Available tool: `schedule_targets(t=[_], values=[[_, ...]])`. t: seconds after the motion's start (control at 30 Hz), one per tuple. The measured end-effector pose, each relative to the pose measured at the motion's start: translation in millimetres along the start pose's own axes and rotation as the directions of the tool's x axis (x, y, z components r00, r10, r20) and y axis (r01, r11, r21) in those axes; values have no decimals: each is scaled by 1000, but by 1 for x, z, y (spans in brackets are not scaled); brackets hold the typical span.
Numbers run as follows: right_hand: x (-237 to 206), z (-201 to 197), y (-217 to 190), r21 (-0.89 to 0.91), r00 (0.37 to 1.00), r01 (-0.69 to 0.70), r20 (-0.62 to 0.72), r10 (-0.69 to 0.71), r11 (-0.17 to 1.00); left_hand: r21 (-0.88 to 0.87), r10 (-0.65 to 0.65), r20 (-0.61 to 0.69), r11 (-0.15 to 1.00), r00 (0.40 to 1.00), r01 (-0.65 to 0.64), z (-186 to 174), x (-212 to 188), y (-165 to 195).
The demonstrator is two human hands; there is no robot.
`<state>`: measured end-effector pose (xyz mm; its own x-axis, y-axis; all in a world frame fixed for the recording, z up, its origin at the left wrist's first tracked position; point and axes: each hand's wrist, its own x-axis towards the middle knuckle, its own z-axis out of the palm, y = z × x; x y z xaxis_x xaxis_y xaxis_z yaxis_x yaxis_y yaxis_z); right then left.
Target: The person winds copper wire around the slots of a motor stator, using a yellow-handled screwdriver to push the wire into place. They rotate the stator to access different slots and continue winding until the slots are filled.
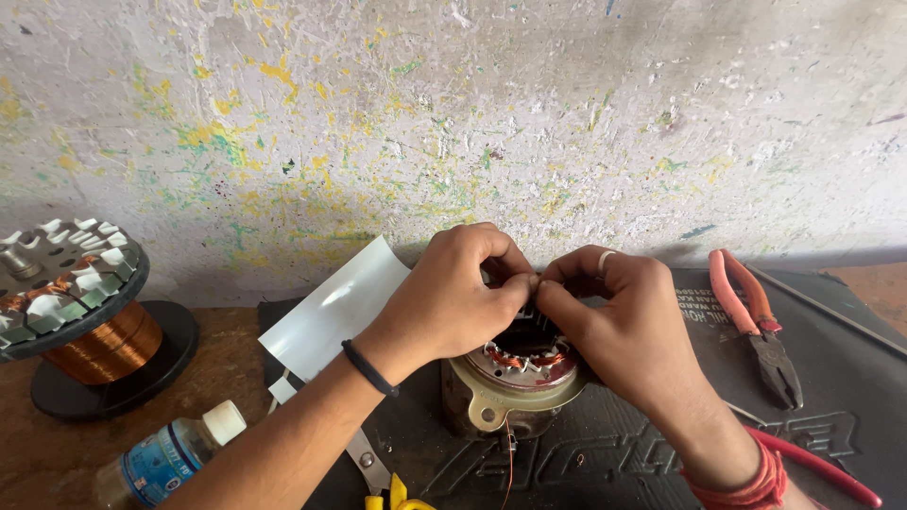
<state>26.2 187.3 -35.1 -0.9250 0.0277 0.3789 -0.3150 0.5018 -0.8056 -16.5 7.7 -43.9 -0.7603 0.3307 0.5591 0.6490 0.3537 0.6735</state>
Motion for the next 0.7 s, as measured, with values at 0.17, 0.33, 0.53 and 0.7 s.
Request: schedule_targets(t=[0.17, 0.33, 0.53, 0.7], values=[[1, 1, 4, 89, 998, -62, 37, 59, 994, -8, -25, 7, 1000, 1000, 25, -2, 0, 3], [5, 1, 17, 90, 989, -143, 38, 140, 986, 31, -8, 12, 999, 1000, 8, -2, -1, 3], [12, -23, 15, 391, 973, 90, 162, -165, 916, -40, 51, 72, 998, 996, -48, -25, 6, 11], [0, -58, -4, 234, 630, 626, 410, -660, 743, -216, 67, -91, 973, 994, -86, -57, 9, 21]])
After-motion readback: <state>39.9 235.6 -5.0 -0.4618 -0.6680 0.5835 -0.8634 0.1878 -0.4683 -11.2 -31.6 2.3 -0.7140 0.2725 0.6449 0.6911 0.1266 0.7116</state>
